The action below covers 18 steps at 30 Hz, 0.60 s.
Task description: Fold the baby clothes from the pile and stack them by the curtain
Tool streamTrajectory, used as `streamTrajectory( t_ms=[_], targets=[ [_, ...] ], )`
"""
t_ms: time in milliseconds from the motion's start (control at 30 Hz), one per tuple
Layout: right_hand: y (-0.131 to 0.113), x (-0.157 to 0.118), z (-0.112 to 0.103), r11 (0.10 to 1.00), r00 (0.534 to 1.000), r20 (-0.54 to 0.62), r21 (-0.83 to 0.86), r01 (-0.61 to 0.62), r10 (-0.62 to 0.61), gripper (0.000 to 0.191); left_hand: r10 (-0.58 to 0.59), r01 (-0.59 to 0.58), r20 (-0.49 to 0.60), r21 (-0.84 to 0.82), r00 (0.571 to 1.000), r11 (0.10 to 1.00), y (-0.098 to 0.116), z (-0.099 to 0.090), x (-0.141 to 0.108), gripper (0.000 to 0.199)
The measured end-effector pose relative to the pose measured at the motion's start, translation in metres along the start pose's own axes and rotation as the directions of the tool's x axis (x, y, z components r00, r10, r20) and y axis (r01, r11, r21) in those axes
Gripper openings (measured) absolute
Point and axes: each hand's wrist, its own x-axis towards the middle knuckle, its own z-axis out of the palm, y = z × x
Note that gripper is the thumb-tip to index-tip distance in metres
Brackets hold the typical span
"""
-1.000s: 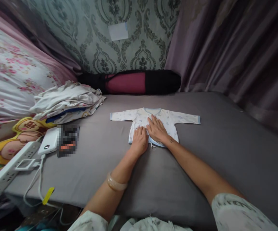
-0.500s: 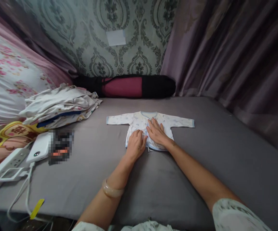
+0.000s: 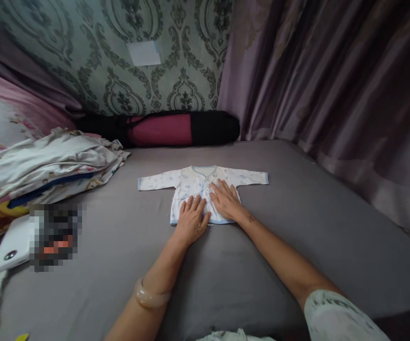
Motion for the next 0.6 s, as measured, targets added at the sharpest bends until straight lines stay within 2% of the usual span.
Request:
streamTrajectory(
  t_ms=[100,300,433,533,600],
  targets=[
    [0.007,0.002,0.001,0.997,0.996,-0.060,-0.026,-0.066,0.064,0.059,-0.015,0.015,0.013,0.022,1.000,1.000,0.003,-0.004,0.000,0.052],
    [0.010,0.001,0.010,0.995,0.995,0.021,-0.025,-0.094,0.095,0.064,-0.014,0.013,0.018,0.029,1.000,0.999,0.003,-0.003,-0.001,0.052],
    [0.010,0.007,0.000,0.995,0.994,0.050,-0.011,-0.099,0.099,0.062,-0.002,0.002,0.001,0.010,1.000,1.000,0.001,-0.001,-0.001,0.050],
    [0.027,0.028,-0.022,0.987,0.992,0.110,0.135,-0.082,0.067,0.049,0.001,-0.001,-0.016,-0.002,1.000,1.000,0.001,-0.001,-0.001,0.050],
    [0.047,0.045,-0.040,0.930,0.984,0.145,0.337,-0.144,0.100,0.045,-0.004,0.004,-0.017,-0.009,1.000,1.000,0.001,0.000,-0.001,0.049]
  ],
)
